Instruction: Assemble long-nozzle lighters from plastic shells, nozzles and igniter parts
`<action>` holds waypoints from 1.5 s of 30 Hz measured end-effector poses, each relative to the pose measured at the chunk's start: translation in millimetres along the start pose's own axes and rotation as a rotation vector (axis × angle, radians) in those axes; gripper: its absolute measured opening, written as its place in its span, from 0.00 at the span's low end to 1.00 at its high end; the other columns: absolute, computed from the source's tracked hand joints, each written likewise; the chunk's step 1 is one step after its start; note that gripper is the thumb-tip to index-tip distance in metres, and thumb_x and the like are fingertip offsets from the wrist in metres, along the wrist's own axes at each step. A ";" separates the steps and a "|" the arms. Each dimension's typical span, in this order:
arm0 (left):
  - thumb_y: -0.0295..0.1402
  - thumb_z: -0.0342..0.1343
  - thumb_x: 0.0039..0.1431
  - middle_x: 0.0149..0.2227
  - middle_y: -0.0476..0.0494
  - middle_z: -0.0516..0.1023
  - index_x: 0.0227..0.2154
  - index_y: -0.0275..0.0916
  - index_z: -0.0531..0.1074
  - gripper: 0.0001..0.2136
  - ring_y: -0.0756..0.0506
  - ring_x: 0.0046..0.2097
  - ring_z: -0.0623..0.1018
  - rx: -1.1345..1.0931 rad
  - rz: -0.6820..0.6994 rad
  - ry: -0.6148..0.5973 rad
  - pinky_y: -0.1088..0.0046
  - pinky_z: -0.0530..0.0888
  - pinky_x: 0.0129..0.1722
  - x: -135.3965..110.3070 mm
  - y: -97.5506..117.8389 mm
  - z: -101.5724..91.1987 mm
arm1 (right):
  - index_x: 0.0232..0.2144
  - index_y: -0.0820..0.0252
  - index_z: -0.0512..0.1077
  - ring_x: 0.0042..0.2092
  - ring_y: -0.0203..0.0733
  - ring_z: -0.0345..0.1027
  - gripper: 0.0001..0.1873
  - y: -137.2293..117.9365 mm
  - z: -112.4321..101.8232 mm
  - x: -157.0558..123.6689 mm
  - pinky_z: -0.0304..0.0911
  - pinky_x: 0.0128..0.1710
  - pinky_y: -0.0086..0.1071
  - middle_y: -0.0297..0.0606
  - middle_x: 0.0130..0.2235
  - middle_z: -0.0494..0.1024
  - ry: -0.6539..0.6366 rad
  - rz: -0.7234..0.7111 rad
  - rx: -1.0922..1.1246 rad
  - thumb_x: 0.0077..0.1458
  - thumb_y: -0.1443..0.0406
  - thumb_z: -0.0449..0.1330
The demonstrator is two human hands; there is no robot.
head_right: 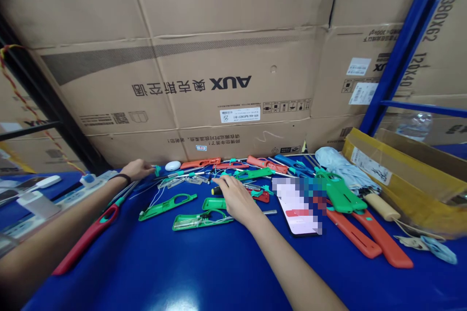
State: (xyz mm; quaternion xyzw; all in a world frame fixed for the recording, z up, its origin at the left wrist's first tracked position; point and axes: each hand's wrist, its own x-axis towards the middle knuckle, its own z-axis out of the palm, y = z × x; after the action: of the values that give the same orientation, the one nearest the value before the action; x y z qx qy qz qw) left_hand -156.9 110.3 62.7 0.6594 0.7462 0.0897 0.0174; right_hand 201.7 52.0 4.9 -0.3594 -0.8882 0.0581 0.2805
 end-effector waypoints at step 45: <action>0.40 0.49 0.61 0.33 0.46 0.74 0.33 0.42 0.67 0.09 0.42 0.37 0.72 -0.335 0.501 0.196 0.60 0.65 0.44 -150.9 137.0 54.7 | 0.48 0.55 0.64 0.47 0.41 0.71 0.19 -26.6 -10.5 -4.3 0.65 0.46 0.36 0.37 0.47 0.75 -0.079 -0.027 0.333 0.54 0.73 0.54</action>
State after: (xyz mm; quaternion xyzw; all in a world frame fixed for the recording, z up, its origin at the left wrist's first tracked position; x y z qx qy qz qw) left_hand 4.9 -16.9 16.5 0.7987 0.5337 0.2760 0.0312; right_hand 193.7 28.5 19.8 -0.2934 -0.8813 0.2147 0.3018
